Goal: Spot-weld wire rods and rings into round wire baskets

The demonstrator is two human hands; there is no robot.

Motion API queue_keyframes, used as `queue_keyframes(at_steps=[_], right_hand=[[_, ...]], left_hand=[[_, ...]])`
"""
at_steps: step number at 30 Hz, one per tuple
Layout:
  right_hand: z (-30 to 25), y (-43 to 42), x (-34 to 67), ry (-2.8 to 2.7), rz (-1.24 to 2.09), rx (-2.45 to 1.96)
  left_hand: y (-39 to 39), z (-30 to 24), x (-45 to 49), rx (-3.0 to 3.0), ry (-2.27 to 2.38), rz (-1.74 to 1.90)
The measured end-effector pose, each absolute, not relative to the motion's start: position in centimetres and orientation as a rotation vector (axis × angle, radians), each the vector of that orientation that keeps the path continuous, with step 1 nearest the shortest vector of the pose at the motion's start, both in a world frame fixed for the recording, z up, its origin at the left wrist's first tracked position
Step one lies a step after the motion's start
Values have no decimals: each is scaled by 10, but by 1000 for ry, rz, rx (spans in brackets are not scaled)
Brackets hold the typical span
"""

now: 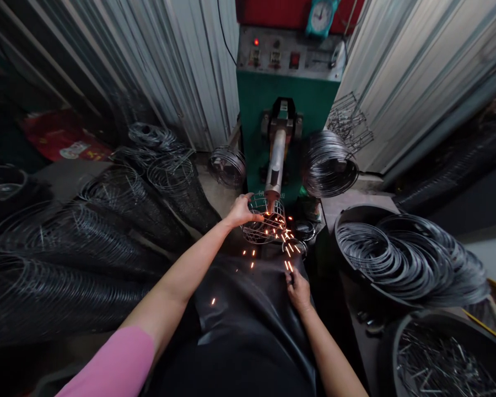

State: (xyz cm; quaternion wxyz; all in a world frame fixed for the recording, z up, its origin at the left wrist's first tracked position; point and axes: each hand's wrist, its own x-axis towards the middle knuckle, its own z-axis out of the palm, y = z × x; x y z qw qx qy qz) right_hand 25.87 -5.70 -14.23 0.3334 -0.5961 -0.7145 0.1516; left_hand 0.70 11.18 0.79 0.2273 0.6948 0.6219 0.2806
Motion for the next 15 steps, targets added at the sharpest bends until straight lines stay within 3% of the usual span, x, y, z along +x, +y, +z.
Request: queue_keyframes(at_steps=[15], right_hand=[[-130, -57, 251, -1631, 645, -1616]], left_hand=[[111, 6, 10, 2009, 1814, 772]])
